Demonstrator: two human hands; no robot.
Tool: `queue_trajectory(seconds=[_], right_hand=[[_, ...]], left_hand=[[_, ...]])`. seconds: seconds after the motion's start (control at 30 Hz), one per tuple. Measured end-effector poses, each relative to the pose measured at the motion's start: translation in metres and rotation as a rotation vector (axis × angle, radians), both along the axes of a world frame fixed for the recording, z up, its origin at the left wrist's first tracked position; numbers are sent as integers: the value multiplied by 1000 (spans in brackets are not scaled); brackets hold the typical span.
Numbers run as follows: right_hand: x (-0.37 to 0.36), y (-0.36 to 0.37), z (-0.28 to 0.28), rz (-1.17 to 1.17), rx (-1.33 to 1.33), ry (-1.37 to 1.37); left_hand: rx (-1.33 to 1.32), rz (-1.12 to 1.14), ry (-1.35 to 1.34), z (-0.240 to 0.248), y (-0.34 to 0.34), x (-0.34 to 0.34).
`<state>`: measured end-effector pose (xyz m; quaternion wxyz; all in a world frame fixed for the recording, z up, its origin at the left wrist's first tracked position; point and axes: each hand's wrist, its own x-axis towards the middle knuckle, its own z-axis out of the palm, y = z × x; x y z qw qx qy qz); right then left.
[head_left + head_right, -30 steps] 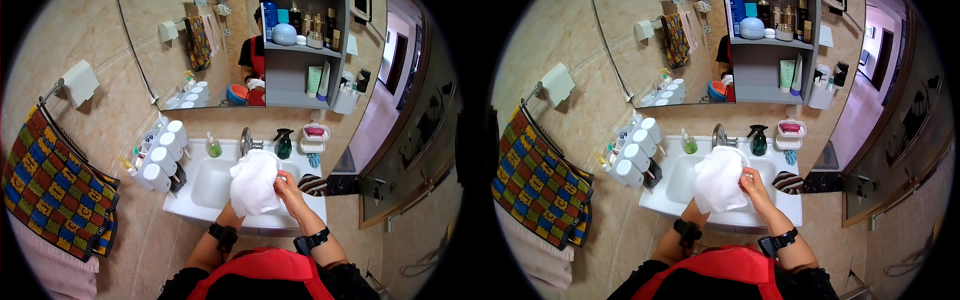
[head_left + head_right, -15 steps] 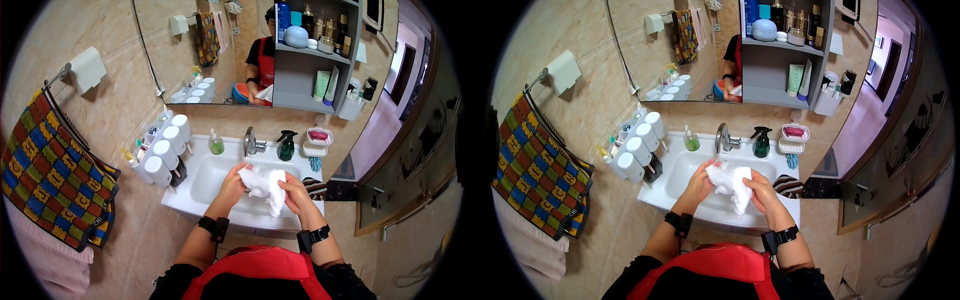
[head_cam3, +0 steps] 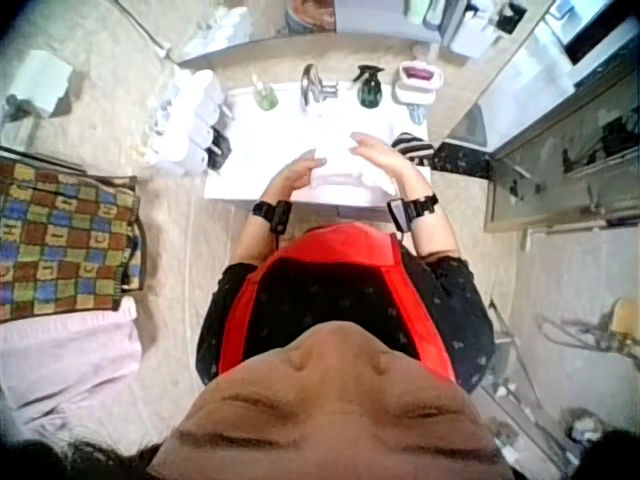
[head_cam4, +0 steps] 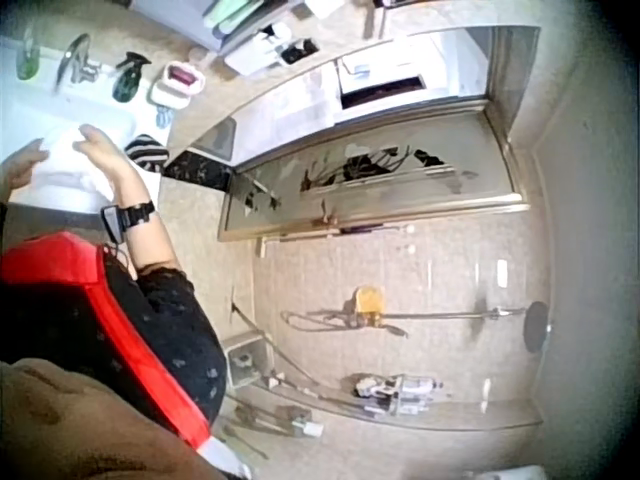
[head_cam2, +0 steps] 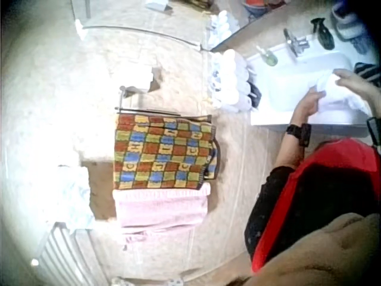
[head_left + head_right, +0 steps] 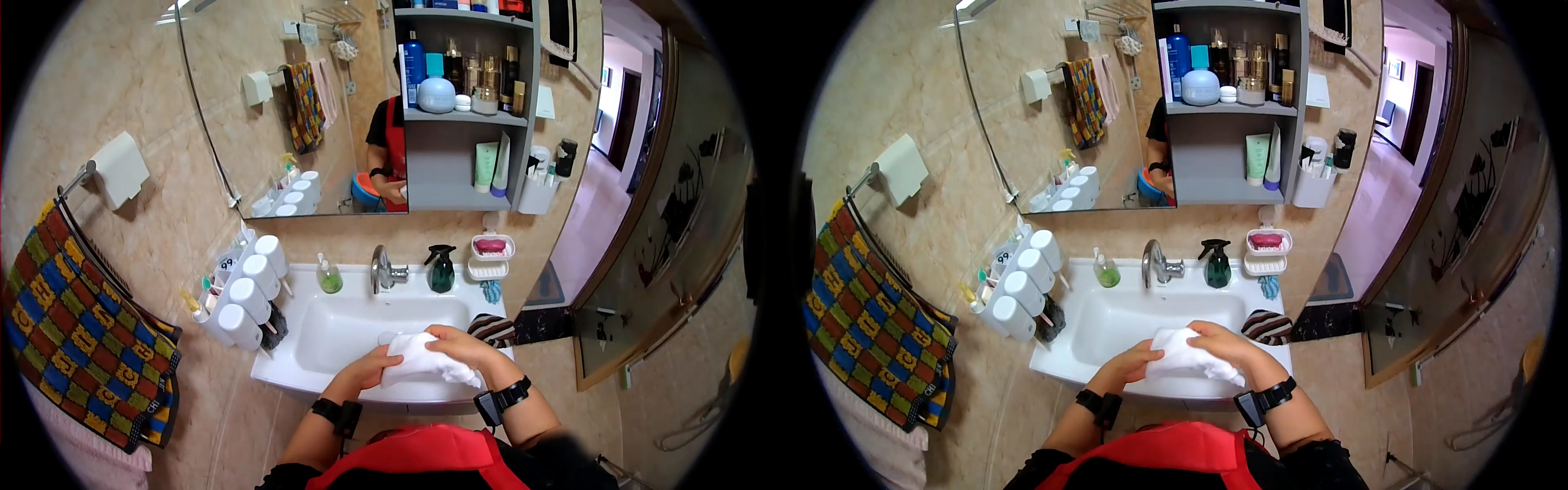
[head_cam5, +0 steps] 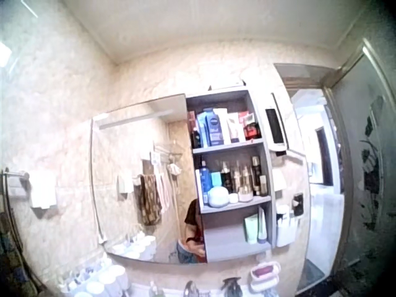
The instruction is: The person rinses a cloth in the sink, wipes the bathroom walls and towel rack, and adjusts the towels hanging on the rack.
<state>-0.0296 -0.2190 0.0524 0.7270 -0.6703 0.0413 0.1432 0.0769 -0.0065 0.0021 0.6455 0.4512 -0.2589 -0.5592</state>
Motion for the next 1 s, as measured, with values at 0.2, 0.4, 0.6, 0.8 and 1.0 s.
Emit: queue_trajectory(seconds=[0.2,0.4,0.6,0.8,1.0], right_hand=[[-1,3,-1,6,156,-7],[2,-3,9,6,280,-2],[5,8,29,223,325,21],[26,-13,38,354,-489,-280],[41,-28,15,-133,-1060,-580]], left_hand=[[-254,277,516,7,-9,-1],[-100,494,434,-31,-9,8],[-122,539,371,-92,-10,7],[-204,278,391,-119,-38,-2],[-221,416,308,-66,-66,-12]])
